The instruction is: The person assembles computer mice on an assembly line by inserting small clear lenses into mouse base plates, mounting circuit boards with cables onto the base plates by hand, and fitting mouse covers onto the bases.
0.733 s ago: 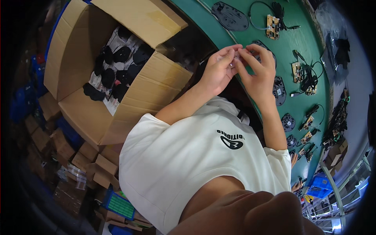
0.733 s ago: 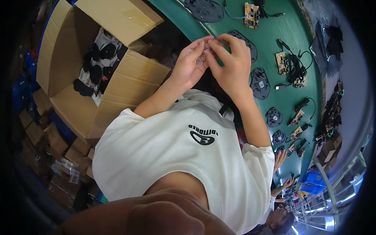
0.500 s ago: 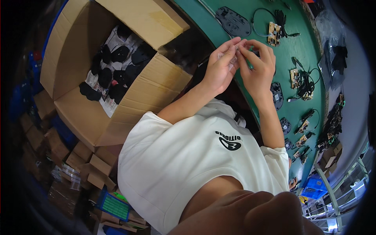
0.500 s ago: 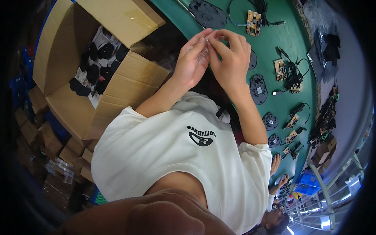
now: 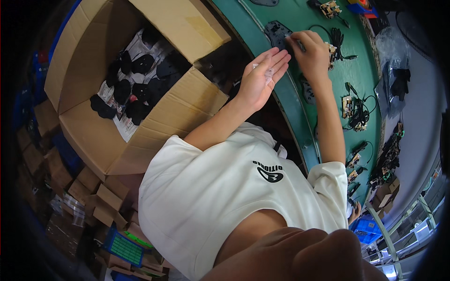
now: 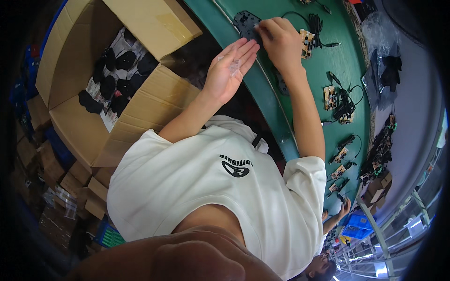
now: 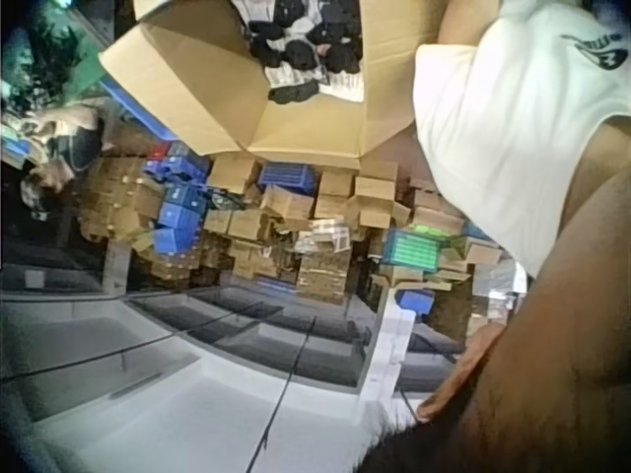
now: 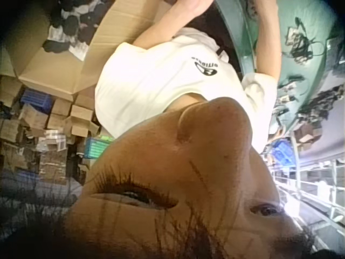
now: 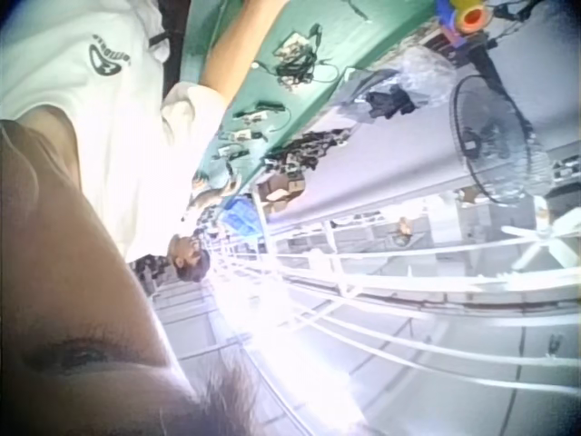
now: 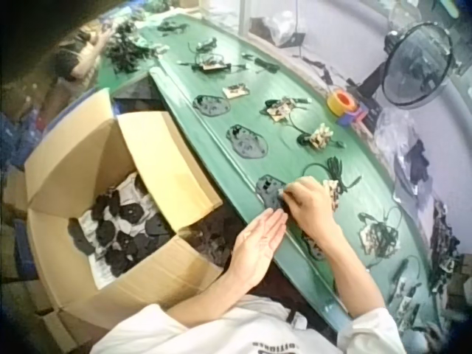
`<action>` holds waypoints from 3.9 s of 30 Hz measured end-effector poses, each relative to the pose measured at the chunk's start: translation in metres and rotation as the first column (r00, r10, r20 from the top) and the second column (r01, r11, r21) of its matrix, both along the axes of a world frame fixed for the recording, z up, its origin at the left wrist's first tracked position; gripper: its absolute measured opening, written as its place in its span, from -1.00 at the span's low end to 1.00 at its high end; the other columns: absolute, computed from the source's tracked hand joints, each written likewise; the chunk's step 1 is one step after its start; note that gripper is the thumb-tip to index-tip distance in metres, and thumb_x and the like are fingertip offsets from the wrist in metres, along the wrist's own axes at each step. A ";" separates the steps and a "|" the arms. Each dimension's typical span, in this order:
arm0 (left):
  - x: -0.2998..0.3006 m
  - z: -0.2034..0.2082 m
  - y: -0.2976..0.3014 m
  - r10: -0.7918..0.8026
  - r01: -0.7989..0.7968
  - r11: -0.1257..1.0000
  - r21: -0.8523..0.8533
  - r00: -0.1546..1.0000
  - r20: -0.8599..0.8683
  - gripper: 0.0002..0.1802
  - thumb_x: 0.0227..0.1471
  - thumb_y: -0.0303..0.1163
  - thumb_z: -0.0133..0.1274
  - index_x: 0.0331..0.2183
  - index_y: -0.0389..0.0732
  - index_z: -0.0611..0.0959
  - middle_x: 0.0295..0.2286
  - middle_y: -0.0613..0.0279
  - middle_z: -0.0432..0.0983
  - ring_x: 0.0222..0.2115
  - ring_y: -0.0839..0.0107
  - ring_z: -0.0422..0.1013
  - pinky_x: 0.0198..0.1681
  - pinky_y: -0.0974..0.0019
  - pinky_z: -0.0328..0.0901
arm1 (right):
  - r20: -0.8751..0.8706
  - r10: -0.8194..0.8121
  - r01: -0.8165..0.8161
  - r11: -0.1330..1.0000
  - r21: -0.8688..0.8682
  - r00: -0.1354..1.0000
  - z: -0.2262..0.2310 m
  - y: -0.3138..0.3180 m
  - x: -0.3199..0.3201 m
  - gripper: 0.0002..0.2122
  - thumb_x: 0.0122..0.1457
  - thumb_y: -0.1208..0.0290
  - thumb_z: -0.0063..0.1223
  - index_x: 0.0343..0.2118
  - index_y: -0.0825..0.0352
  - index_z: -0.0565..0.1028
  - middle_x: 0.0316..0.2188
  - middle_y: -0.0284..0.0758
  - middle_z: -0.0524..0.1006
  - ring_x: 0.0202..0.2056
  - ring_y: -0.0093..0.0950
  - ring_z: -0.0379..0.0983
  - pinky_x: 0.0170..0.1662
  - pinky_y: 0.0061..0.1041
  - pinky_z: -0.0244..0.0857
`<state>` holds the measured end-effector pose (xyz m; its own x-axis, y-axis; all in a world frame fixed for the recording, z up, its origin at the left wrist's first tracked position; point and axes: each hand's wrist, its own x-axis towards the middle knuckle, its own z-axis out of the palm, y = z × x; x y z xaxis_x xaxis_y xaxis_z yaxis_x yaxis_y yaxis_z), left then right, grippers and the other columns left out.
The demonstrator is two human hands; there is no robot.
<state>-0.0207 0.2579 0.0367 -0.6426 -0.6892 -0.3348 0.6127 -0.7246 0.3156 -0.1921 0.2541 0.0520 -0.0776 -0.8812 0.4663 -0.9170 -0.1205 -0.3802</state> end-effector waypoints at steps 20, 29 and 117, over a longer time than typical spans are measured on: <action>0.002 0.006 -0.013 0.082 -0.082 0.996 0.032 0.997 -0.001 -0.54 0.31 -0.34 -0.24 0.12 -0.45 0.23 0.12 -0.17 0.25 0.17 0.11 0.21 0.26 0.14 0.16 | -0.041 -0.078 0.080 0.995 0.055 0.996 0.017 0.013 0.009 -0.86 -0.01 0.41 0.25 -0.38 0.31 0.61 -0.35 -0.33 0.55 -0.30 -0.32 0.47 -0.26 -0.38 0.37; 0.001 0.008 -0.018 0.015 -0.015 1.000 0.005 1.000 -0.016 -0.54 0.33 -0.23 -0.32 0.12 -0.30 0.30 0.14 0.05 0.30 0.10 0.29 0.28 0.18 0.16 0.19 | 0.115 0.202 -0.222 0.956 0.192 0.973 0.043 0.034 0.048 -0.76 -0.09 0.51 0.25 -0.27 0.25 0.61 -0.39 -0.36 0.47 -0.37 -0.35 0.40 -0.32 -0.36 0.26; -0.020 -0.031 -0.067 0.214 -0.246 0.952 -0.184 0.960 -0.179 -0.54 0.34 -0.16 -0.30 0.02 -0.35 0.39 -0.08 0.02 0.44 0.01 0.16 0.39 0.17 0.07 0.26 | -0.465 0.422 -0.222 0.878 0.424 0.778 -0.001 -0.264 0.005 -0.79 0.17 0.22 -0.02 -0.28 0.26 0.47 -0.42 -0.14 0.56 -0.31 -0.14 0.53 -0.30 -0.16 0.39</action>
<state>-0.0408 0.1909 0.0056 -0.4911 -0.8672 -0.0819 0.8080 -0.4887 0.3290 -0.1870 -0.0103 0.0507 0.4095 -0.9120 0.0243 -0.9101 -0.4065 0.0801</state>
